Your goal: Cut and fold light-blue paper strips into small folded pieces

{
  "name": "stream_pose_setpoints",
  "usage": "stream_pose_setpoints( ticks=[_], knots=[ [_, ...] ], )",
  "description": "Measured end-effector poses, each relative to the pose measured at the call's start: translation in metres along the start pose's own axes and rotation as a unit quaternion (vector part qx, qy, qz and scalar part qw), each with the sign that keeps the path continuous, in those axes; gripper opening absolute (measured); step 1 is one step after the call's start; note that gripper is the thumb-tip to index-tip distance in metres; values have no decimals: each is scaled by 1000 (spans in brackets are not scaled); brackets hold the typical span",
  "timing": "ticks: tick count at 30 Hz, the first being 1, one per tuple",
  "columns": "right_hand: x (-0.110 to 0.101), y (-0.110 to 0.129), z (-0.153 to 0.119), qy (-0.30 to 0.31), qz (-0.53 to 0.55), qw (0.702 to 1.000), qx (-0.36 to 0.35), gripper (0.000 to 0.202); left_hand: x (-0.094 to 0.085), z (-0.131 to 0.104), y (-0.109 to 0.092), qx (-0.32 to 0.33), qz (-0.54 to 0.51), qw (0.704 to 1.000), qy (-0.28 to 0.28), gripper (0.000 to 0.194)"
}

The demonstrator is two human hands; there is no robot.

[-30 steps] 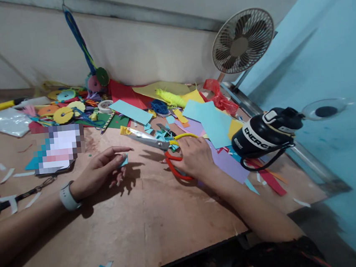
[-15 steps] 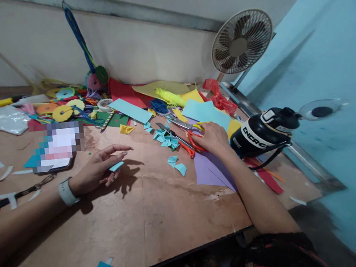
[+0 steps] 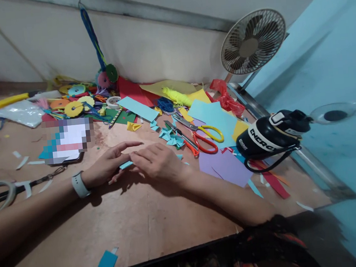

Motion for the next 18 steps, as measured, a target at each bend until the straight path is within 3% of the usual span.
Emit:
stream_pose_setpoints(
  ticks=[2,4,6,9,11,13,18],
  knots=[
    [7,8,9,21,6,999,-23,29,0,0,1,-6,-3,1000,4,57],
    [11,8,15,31,44,999,9,30,1,1,2,3,-23,1000,6,54],
    [13,2,16,26,135,986,91,29,1,3,4,32,-63,998,-7,49],
    [18,-10,11,5,304,923,238,26,-1,6,7,76,-97,992,-31,46],
    [21,-16,7,-6,379,875,302,26,-1,6,9,93,-57,994,-29,44],
    [24,-19,6,-9,419,847,328,28,-2,5,7,116,-5,993,-31,41],
    [24,-21,7,13,434,840,325,30,-1,3,0,160,119,980,13,36]
  ],
)
Point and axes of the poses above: each hand's wrist, its own z-axis towards the middle knuckle, its own x-axis out of the palm, y = z × x, the point moved 4 cm from there along z, towards the middle knuckle, and after that the axes turned 13 degrees about x, right-handed, at the moved point
